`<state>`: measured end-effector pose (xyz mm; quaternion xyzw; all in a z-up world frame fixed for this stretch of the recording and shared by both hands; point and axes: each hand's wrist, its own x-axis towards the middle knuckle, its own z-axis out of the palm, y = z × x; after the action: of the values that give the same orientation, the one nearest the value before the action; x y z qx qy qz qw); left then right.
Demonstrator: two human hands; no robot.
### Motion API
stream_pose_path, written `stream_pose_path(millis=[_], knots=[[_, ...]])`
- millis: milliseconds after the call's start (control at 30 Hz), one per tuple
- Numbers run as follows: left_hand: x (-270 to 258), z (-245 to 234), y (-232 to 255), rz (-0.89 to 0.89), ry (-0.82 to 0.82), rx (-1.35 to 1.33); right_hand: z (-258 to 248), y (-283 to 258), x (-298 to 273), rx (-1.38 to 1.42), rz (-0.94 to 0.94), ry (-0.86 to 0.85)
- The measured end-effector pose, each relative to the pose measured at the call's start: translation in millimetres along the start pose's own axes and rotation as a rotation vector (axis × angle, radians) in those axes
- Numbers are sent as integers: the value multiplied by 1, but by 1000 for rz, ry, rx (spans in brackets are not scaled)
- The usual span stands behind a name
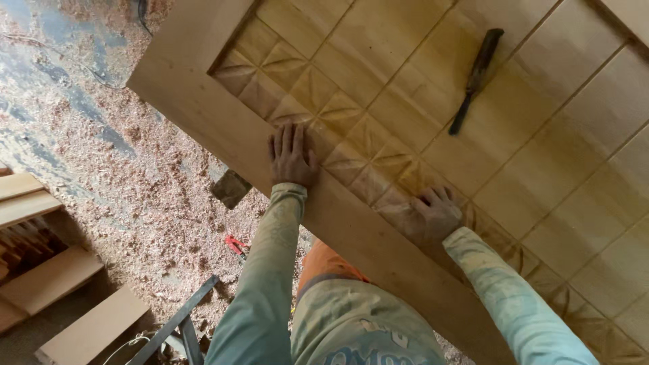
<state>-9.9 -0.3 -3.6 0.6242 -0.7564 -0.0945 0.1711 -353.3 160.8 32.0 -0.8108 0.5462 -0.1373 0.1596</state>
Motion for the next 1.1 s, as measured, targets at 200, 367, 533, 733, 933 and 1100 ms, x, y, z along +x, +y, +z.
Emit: stream_pose_path(millis=[200,367,533,733,933,1100], knots=[[-1,1,-3,11,25,-38,46,3,2,-59,-63,7],[1,-3,1,-3,14,-37,32,28,-20,-87,-18,-12],[4,-8,3,1,-17,-18,42,7,6,-114,-66,36],[6,-6,-3,18,-36,-15,5,20,-4,-153,-124,84],[3,-8,-1,33,-41,15,13,-1,18,-89,-165,145],[-4,10,-13,69,-48,87,3,14,11,-77,-179,168]])
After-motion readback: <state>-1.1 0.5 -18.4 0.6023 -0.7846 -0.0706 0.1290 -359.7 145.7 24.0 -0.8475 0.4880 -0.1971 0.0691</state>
